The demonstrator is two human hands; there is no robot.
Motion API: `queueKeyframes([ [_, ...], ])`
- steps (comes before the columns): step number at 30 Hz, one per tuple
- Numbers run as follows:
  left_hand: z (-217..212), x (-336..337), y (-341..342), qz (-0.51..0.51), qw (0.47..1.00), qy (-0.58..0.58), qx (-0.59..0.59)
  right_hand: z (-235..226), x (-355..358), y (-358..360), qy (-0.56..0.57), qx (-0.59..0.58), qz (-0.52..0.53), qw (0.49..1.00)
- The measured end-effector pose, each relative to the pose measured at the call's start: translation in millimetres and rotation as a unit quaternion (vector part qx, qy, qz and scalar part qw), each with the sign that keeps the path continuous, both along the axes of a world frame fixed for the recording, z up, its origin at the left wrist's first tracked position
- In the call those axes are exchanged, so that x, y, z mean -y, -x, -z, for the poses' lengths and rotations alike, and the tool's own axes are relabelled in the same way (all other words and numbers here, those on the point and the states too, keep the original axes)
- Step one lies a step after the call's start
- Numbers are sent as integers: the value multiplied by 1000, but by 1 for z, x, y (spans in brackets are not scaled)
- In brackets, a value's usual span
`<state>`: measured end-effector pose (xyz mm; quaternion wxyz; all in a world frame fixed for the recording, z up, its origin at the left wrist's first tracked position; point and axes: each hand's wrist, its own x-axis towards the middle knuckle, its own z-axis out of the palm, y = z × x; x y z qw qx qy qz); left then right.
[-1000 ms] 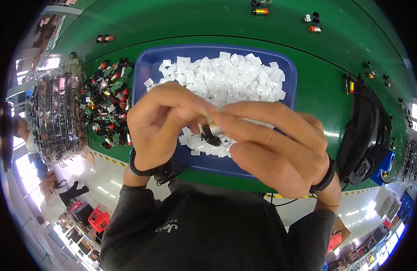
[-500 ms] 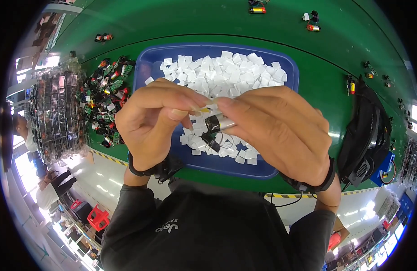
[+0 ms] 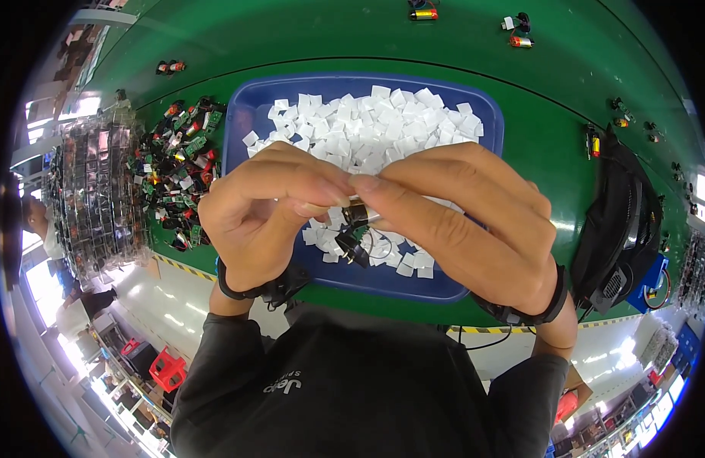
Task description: Assembling small cylindrical electronic components into white plastic holders at a production station.
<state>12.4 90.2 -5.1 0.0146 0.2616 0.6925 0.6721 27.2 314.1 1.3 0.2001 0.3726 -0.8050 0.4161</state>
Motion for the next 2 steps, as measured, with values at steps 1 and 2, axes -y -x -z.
queueKeyframes([
  [1, -1, 0, 0, 3, 1000, 1, 0, -1, 0, 0, -3, 2, -1, 1000],
  [2, -1, 1, 0, 6, 1000, 2, -1, -1, 0, 0, -6, 3, -1, 1000],
])
